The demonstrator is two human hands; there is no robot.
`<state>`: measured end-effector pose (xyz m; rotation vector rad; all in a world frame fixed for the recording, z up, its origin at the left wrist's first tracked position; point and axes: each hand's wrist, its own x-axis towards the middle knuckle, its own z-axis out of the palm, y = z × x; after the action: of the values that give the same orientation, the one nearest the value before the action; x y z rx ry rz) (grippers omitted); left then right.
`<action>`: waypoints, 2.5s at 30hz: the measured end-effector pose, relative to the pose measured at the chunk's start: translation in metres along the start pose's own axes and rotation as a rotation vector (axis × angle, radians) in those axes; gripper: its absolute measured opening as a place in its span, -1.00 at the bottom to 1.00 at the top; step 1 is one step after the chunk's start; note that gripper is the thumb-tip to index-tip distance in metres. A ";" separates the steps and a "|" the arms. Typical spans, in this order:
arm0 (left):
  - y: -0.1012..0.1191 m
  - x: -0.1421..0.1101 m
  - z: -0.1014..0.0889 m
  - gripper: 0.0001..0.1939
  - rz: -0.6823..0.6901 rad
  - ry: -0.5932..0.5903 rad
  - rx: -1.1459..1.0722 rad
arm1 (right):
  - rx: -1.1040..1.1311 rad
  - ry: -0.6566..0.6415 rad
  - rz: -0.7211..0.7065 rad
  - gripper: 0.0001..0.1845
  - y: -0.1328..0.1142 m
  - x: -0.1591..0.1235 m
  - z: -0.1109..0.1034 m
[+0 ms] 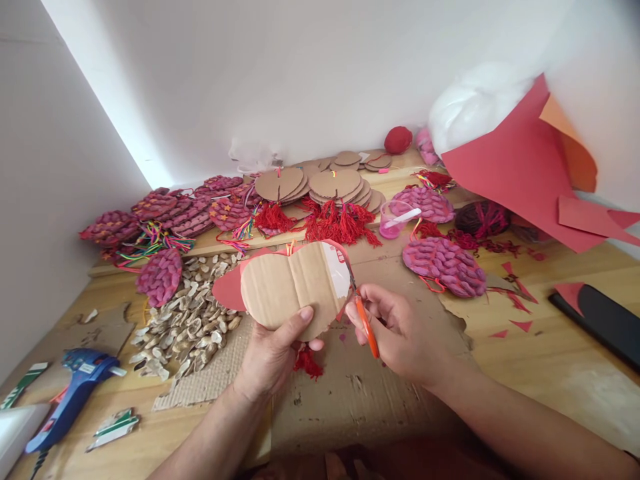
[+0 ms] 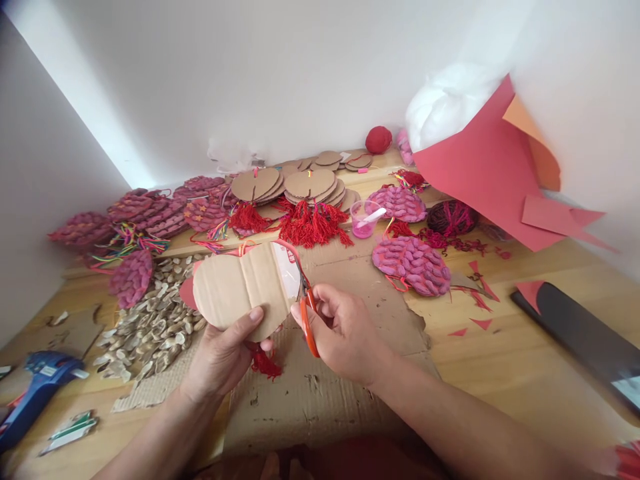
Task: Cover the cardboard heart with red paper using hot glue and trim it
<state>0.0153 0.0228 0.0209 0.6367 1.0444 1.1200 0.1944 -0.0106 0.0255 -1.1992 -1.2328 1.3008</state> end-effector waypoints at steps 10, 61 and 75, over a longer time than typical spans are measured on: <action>0.001 0.002 -0.001 -0.23 0.007 -0.012 0.004 | -0.043 0.004 0.036 -0.53 -0.009 -0.001 0.000; 0.012 0.021 -0.027 -0.56 -0.005 -0.105 0.083 | 0.024 -0.032 0.020 -0.62 -0.006 0.000 -0.005; 0.016 0.024 -0.029 -0.54 0.071 -0.113 0.162 | -0.004 -0.039 0.014 -0.62 -0.010 -0.001 -0.006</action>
<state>-0.0157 0.0479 0.0142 0.8626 1.0283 1.0549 0.2001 -0.0109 0.0354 -1.1928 -1.2577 1.3385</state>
